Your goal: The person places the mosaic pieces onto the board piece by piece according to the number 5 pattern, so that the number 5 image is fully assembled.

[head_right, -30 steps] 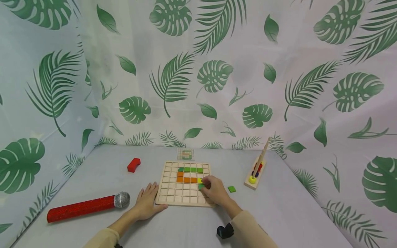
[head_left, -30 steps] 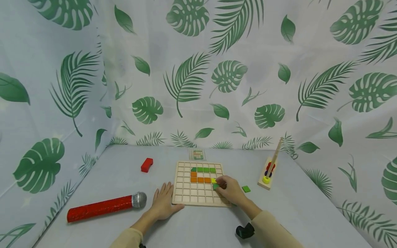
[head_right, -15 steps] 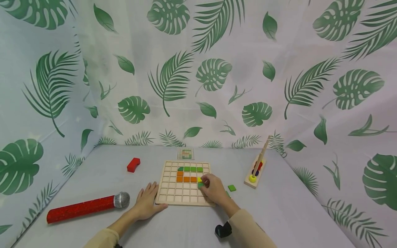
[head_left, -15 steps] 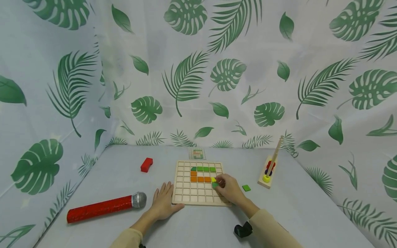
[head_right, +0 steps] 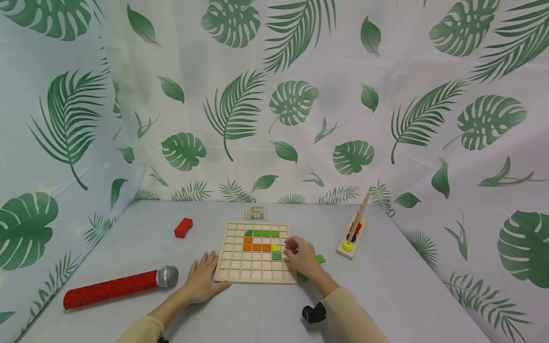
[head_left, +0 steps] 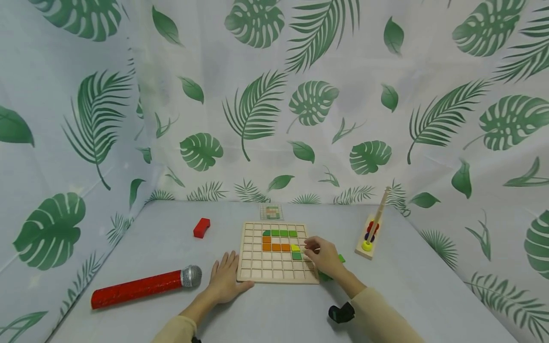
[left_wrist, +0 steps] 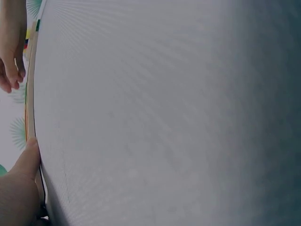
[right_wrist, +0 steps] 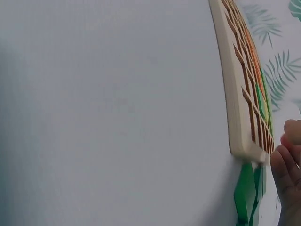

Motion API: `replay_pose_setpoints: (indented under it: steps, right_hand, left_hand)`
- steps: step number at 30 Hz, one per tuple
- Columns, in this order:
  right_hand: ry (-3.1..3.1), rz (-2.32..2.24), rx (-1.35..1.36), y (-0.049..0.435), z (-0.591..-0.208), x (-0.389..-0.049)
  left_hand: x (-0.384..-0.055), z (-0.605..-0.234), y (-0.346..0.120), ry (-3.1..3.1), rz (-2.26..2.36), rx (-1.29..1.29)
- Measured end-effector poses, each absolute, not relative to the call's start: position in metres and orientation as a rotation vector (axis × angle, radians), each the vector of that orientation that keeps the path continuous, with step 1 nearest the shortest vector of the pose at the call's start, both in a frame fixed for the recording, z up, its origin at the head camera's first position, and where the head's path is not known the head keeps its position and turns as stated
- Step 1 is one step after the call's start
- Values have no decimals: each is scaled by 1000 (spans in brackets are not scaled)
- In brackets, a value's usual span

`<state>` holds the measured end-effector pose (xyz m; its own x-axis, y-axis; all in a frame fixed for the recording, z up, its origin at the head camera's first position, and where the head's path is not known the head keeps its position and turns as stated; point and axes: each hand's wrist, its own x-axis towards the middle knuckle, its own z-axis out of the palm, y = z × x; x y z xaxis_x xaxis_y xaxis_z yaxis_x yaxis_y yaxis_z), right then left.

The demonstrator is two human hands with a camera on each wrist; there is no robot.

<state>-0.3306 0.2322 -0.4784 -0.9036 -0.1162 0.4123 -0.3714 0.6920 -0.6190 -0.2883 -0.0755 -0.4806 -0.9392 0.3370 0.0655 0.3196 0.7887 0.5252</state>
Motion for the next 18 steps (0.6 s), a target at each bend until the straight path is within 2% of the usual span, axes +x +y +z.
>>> replay_pose_setpoints:
  steps: [18]
  right_hand:
    - [-2685, 994, 260, 284, -473, -317]
  left_hand:
    - [-292, -485, -76, 2941, 854, 532]
